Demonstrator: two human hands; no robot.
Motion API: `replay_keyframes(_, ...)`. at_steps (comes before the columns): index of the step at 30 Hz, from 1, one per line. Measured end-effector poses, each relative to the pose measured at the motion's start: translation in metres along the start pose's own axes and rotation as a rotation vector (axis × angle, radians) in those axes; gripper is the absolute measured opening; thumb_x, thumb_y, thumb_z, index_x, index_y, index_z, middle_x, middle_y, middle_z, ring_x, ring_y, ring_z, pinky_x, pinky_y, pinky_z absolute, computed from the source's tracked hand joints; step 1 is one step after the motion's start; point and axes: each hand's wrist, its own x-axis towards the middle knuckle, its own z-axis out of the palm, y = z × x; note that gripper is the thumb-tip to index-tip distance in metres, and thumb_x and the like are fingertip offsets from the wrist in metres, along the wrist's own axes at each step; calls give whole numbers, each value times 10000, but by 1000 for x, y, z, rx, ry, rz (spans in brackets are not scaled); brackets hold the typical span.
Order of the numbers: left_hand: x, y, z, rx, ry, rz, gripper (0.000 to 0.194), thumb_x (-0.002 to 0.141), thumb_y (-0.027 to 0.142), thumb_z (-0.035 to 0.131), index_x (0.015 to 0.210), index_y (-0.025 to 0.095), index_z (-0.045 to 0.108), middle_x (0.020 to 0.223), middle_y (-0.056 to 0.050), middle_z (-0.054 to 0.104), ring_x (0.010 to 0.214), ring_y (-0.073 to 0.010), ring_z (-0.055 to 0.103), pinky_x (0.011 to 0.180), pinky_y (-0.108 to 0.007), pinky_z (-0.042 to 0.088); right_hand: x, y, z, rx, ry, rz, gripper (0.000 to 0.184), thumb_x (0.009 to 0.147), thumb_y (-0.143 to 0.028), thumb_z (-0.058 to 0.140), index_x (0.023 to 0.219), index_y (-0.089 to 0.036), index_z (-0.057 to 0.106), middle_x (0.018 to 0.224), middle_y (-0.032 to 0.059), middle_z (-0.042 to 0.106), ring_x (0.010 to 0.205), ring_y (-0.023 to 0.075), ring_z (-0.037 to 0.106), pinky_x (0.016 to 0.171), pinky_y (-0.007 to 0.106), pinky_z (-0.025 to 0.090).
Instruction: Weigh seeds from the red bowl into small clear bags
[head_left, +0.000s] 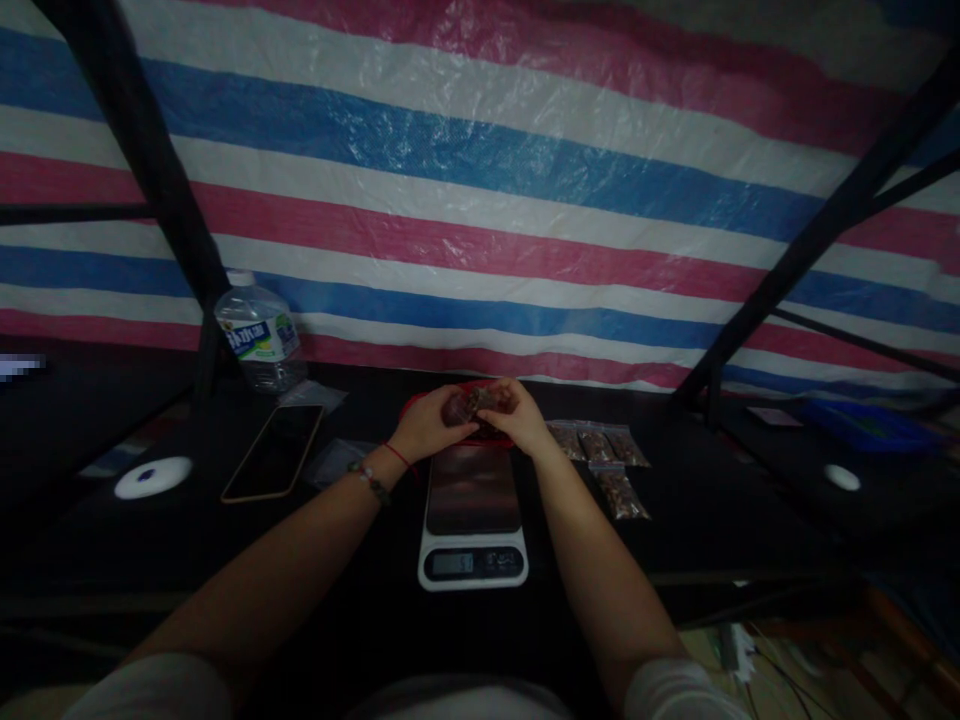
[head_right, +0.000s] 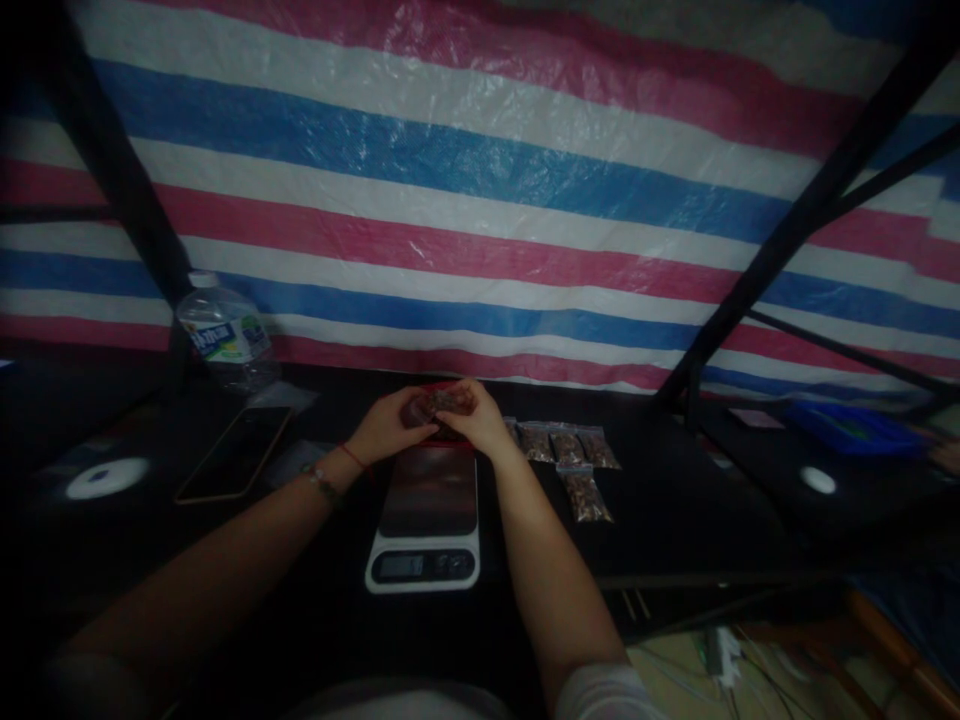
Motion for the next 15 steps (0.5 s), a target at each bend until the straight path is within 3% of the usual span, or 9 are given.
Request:
replay_keyframes(5,-1,2,7,-115,-11,-33,516,680,450,701,1094,177,559,1001,-54,661,882,-208,638,764,-315,509,0,-5,-2,-235,-30,-115,333,650,-290,753,962,-206,674,1032,55,644,975,198,592,860,335,479)
replay_keyframes(15,-2,-2,14,-235,131,-58,492,702,415,687,1108,176,544,1057,-66,649,938,-206,630,829,-334,505,2,7,-3,-132,2,-100,499,719,-290,698,1199,-225,582,1130,73,629,1003,195,607,903,357,485)
